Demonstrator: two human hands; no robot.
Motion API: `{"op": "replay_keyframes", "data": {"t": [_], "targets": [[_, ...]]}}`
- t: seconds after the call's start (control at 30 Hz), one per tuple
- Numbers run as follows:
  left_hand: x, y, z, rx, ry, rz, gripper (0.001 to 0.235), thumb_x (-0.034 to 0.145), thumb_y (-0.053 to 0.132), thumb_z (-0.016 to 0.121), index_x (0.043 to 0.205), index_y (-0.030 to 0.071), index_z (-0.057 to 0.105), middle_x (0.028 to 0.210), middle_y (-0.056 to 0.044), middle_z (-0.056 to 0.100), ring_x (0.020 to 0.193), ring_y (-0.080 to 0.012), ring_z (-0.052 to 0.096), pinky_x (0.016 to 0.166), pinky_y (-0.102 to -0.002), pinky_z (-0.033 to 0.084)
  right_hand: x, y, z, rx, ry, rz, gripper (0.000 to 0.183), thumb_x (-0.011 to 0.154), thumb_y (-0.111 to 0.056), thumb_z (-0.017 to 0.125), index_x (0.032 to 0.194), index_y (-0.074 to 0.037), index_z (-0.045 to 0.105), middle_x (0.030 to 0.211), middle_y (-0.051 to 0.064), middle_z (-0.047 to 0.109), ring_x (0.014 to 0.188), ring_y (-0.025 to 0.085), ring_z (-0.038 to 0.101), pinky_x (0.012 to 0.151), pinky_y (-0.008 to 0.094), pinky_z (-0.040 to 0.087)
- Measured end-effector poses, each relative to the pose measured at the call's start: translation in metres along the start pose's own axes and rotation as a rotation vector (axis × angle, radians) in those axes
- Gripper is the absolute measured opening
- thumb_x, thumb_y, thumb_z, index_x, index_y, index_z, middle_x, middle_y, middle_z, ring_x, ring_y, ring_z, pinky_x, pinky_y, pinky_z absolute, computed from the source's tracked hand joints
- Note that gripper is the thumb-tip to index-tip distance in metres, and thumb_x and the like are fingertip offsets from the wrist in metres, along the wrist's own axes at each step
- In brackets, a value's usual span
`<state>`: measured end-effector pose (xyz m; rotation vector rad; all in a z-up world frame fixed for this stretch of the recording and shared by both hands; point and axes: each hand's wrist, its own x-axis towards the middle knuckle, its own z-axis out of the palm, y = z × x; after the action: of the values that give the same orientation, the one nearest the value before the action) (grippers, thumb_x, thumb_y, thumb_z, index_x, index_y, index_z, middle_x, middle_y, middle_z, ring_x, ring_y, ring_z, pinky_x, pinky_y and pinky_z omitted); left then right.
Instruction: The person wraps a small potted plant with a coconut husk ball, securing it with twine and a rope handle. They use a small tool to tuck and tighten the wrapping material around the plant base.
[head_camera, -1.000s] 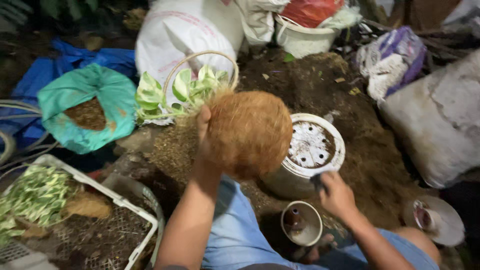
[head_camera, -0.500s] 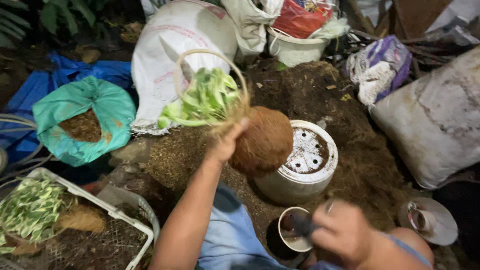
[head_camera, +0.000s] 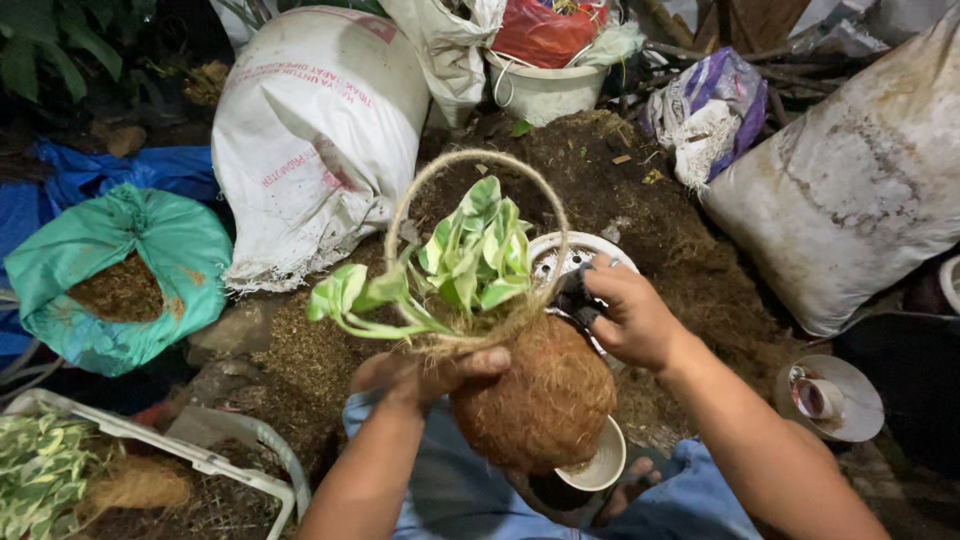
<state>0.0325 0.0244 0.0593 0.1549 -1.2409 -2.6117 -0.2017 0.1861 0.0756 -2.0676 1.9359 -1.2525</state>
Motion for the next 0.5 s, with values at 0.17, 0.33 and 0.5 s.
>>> {"op": "replay_keyframes", "data": {"t": [0.17, 0.33, 0.5], "targets": [[-0.006, -0.006, -0.004, -0.056, -0.163, 0.043, 0.082, 0.081, 0.055, 0.082, 0.142, 0.006, 0.058, 0.141, -0.024, 0.059, 0.131, -0.0421, 0.053, 0.107, -0.058, 0.046, -0.004, 0.035, 0.011, 0.239, 0.131, 0.305, 0.019, 0.089, -0.001, 0.065, 0.105, -0.008, 0.074, 0.087, 0.004, 0.069, 0.083, 0.015, 0.062, 0.078, 0.032, 0.049], [-0.011, -0.02, -0.002, 0.025, -0.211, 0.026, 0.082, 0.082, 0.056, 0.081, 0.142, 0.005, 0.057, 0.14, -0.023, 0.059, 0.13, -0.0416, 0.054, 0.106, -0.058, 0.047, -0.016, 0.073, 0.053, 1.032, 0.291, 0.842, 0.025, 0.098, -0.006, 0.062, 0.12, -0.006, 0.074, 0.088, 0.006, 0.071, 0.07, 0.017, 0.063, 0.061, 0.031, 0.052], [0.006, -0.019, 0.003, 0.016, -0.136, 0.14, 0.083, 0.082, 0.057, 0.08, 0.142, 0.004, 0.057, 0.14, -0.023, 0.06, 0.129, -0.0411, 0.055, 0.105, -0.057, 0.048, -0.017, 0.1, 0.092, 0.894, 0.174, 0.763, 0.035, 0.092, -0.011, 0.065, 0.125, -0.002, 0.068, 0.106, 0.008, 0.077, 0.088, 0.017, 0.074, 0.078, 0.031, 0.065]]}}
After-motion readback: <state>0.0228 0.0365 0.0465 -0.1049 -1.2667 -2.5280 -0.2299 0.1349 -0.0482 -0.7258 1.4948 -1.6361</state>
